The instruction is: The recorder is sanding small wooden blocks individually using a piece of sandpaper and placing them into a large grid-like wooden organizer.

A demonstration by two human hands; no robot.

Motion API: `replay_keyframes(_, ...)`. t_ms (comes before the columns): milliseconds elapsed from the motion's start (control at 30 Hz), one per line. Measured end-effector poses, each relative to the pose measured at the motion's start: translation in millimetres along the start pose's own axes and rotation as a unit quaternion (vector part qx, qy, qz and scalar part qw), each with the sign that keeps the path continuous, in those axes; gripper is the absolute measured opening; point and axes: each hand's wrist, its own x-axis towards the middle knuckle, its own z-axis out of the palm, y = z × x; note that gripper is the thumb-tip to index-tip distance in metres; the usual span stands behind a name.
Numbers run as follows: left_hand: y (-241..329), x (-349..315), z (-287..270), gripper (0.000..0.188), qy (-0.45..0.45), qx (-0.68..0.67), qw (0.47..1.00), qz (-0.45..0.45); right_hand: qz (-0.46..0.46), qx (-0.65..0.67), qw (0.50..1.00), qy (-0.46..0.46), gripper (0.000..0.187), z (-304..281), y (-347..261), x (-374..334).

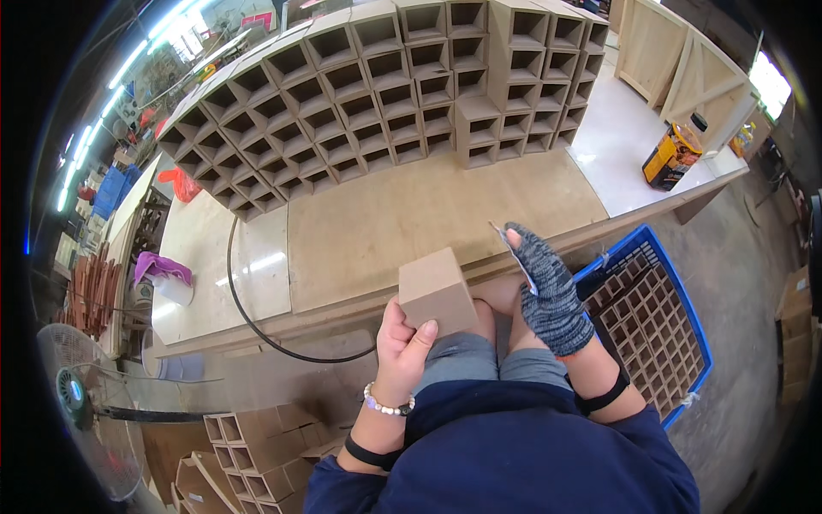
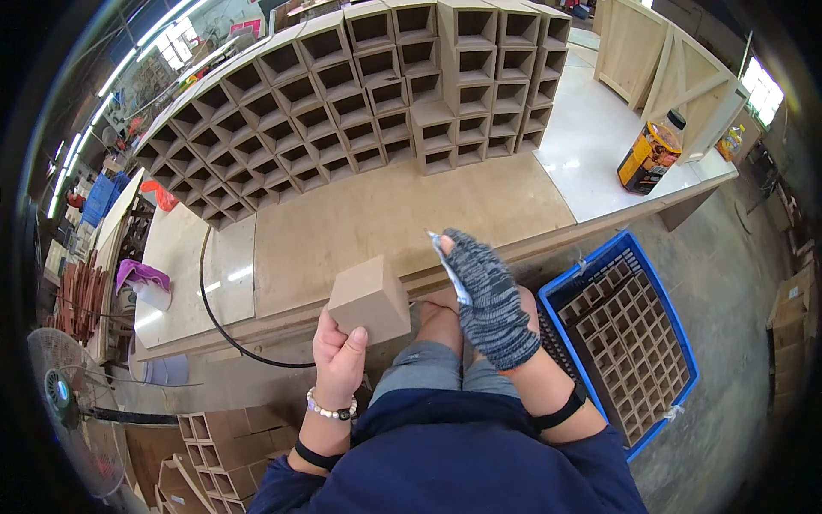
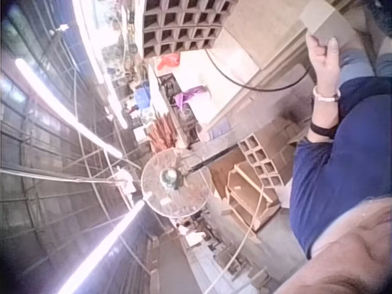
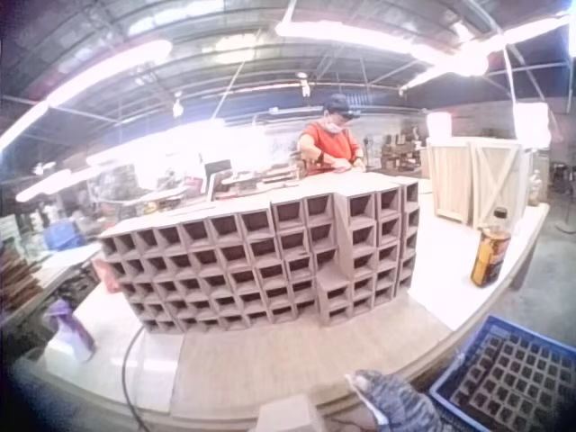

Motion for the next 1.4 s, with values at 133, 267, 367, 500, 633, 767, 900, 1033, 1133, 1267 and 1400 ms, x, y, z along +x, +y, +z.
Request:
replay_keyframes(133,-8.2,2.5,-5.3,0.046,-0.025,-0.216,0.973,-0.077,0.014,0.188,0.982,0.001,0.049,-3.1,-31.1,5.8)
replay_keyframes(267,-8.1,5.4,-0.8,0.052,0.017,-0.352,0.917,-0.185,-0.086,0.119,0.986,-0.075,0.043,-1.8,-35.8,9.6)
replay_keyframes(367,-5.9,12.1,-9.0,0.047,-0.049,-0.335,0.904,-0.260,-0.123,0.027,0.987,-0.101,0.043,6.4,-23.5,5.1)
replay_keyframes(500,-6.2,10.4,-13.9,0.040,-0.066,-0.228,0.932,-0.275,-0.099,0.015,0.992,-0.080,0.047,-0.8,-25.8,11.0)
replay_keyframes(633,-3.6,11.2,-11.3,0.032,-0.010,-0.201,0.948,-0.246,-0.140,-0.028,0.985,-0.095,0.045,-4.0,-38.1,-1.7)
replay_keyframes(767,-1.6,6.6,-8.2,0.028,0.001,-0.134,0.968,-0.214,-0.148,-0.096,0.966,-0.188,0.040,-8.7,-42.2,7.1)
replay_keyframes(900,6.6,4.7,1.2,0.027,0.010,-0.059,0.983,-0.172,-0.100,-0.188,0.971,-0.109,0.042,-4.4,1.6,1.7)
replay_keyframes(1033,2.3,6.9,-6.8,0.026,0.000,-0.127,0.971,-0.204,-0.180,-0.063,0.971,-0.143,0.048,-7.9,-40.5,-11.2)
replay_keyframes(1133,-0.9,7.3,-3.1,0.026,-0.025,-0.088,0.985,-0.146,-0.212,-0.142,0.955,-0.152,0.046,-6.6,-29.5,-4.1)
replay_keyframes(1267,10.9,5.4,9.4,0.028,0.009,-0.079,0.983,-0.168,-0.097,-0.165,0.977,-0.092,0.040,-4.6,6.7,10.8)
replay_keyframes(1400,1.4,13.4,-10.7,0.029,0.014,-0.122,0.980,-0.158,-0.205,-0.079,0.966,-0.136,0.037,-20.8,-43.2,12.7)
